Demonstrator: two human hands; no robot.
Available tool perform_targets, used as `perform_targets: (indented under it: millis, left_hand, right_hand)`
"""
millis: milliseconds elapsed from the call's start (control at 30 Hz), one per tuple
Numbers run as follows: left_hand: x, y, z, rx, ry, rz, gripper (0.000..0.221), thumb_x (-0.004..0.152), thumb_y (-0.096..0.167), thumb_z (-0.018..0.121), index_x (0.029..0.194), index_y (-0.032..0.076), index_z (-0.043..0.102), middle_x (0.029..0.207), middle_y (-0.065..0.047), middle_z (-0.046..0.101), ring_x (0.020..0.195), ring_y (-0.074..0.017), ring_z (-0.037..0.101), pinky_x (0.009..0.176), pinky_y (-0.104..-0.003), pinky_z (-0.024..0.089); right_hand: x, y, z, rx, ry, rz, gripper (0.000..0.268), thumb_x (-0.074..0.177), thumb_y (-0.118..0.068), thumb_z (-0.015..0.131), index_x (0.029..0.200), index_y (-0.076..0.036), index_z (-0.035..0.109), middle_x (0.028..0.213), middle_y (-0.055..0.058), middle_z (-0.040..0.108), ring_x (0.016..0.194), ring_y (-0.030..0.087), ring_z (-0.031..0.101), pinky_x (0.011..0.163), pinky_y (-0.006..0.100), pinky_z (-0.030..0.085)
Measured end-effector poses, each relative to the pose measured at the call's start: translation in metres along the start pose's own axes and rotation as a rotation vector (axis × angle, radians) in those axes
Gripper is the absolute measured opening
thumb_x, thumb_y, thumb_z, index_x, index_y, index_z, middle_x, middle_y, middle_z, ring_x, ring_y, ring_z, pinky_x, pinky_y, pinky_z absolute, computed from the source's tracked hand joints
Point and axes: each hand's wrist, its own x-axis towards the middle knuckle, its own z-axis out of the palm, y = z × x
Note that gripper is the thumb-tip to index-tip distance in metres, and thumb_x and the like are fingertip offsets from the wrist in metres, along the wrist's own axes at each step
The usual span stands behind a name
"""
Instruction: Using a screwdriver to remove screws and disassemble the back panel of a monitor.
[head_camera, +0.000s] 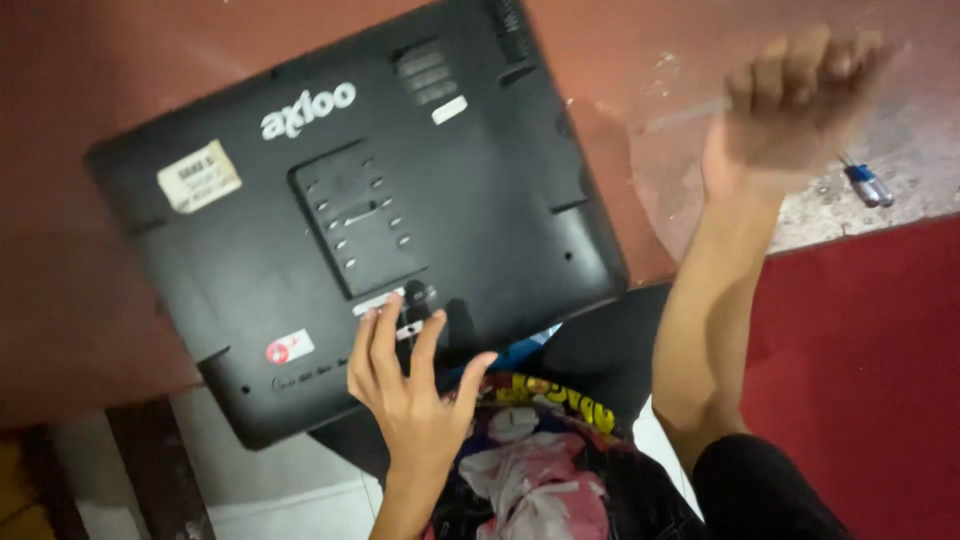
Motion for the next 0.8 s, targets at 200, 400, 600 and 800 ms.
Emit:
perform_targets:
  millis: [200, 400, 600, 800]
  left_hand:
    - [-0.008, -0.031, 0.01, 0.259, 0.099, 0.12, 0.078, 0.087, 0.085, 0.057, 0.122, 0.017, 0.071, 0.139, -0.016, 0.065, 0.13, -0.0365, 0.062, 0.11, -0.053, 0.046]
    - [-0.008, -0.034, 0.014, 0.289, 0.153, 0.168, 0.083, 0.085, 0.091, 0.057, 0.111, 0.015, 0.078, 0.136, -0.013, 0.07, 0.128, -0.0333, 0.066, 0.114, -0.057, 0.042]
    - [-0.012, -0.038, 0.026, 0.335, 0.265, 0.229, 0.088, 0.086, 0.092, 0.061, 0.112, 0.01, 0.081, 0.135, -0.014, 0.073, 0.129, -0.0323, 0.066, 0.115, -0.055, 0.043]
    - [-0.017, -0.047, 0.031, 0.3, 0.287, 0.267, 0.084, 0.089, 0.085, 0.061, 0.116, 0.008, 0.079, 0.135, -0.015, 0.072, 0.13, -0.0329, 0.066, 0.113, -0.056, 0.043]
  right_hand:
    - [-0.089, -0.035, 0.031, -0.148, -0.146, 0.042, 0.031, 0.11, -0.041, 0.031, 0.084, -0.023, 0.03, 0.068, -0.006, 0.016, 0.061, 0.009, 0.013, 0.057, 0.026, 0.019]
    - [-0.124, -0.07, 0.046, -0.339, -0.147, 0.113, 0.036, 0.105, -0.039, 0.033, 0.076, -0.02, 0.023, 0.062, -0.005, 0.013, 0.056, 0.009, 0.007, 0.053, 0.03, 0.01]
    - [-0.137, -0.071, 0.01, -0.236, -0.242, 0.116, 0.036, 0.104, -0.038, 0.038, 0.076, -0.019, 0.027, 0.061, -0.005, 0.016, 0.054, 0.009, 0.011, 0.052, 0.03, 0.012]
    - [-0.153, -0.058, 0.021, -0.232, -0.238, 0.134, 0.037, 0.104, -0.04, 0.036, 0.077, -0.018, 0.024, 0.06, -0.004, 0.014, 0.054, 0.011, 0.008, 0.053, 0.031, 0.013]
